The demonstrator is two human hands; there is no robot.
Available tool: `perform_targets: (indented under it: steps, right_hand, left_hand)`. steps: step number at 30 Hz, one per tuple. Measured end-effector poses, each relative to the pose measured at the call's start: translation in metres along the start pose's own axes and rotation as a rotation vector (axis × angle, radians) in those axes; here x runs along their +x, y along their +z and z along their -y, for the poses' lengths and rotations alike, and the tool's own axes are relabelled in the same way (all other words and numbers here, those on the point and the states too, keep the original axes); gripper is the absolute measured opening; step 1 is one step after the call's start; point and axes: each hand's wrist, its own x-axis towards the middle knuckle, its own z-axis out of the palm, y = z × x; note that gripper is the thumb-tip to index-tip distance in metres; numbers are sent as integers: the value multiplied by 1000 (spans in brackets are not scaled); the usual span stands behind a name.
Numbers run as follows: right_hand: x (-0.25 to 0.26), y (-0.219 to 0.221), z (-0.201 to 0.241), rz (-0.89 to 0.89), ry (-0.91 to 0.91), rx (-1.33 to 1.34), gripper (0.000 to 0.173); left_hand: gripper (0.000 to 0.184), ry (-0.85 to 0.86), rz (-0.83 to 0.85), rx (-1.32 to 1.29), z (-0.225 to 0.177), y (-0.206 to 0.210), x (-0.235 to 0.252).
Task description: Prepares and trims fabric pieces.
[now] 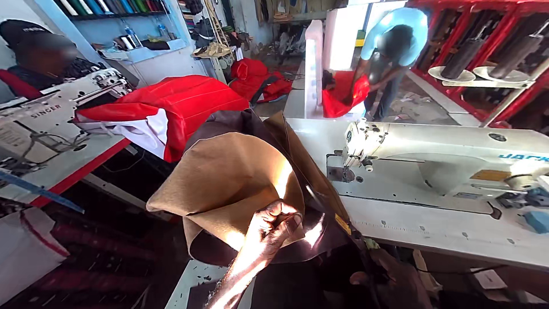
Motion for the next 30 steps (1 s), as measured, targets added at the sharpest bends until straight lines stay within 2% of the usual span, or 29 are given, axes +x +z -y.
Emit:
perform_targets:
  steps: [3,8,10,12,16,20,25,28,30]
  right_hand:
    - [-5,-34,-23,86,134,-40,51]
    - [-7,-96,-64,312,564,-230,56]
    - [-1,-109,-78,332,686,-325,52]
    - [6,-113,-98,277,736,-375,45]
    - [38,-115,-117,211,744,-351,41]
    - [62,-107,-129,130,670,-354,36]
    - [62,-87,-124,23,591,-325,47]
    - [56,-61,-96,-93,417,-115,47]
    - [59,-35,-68,-31,400,131,45]
  left_hand:
    - [13,9,6,13,1,0,0]
    - [16,-19,12,13,7,4,-4]
    - [16,-25,27,-1,11,9,-4]
    - [16,-46,42,1,16,16,-4]
    - [18,-21,81,81,29,26,-5]
    - [17,-16,97,157,37,31,-9]
    - [11,61,-23,134,35,34,-8]
    - [8,111,-138,162,33,33,-6]
    - [8,120,-192,181,30,34,-5]
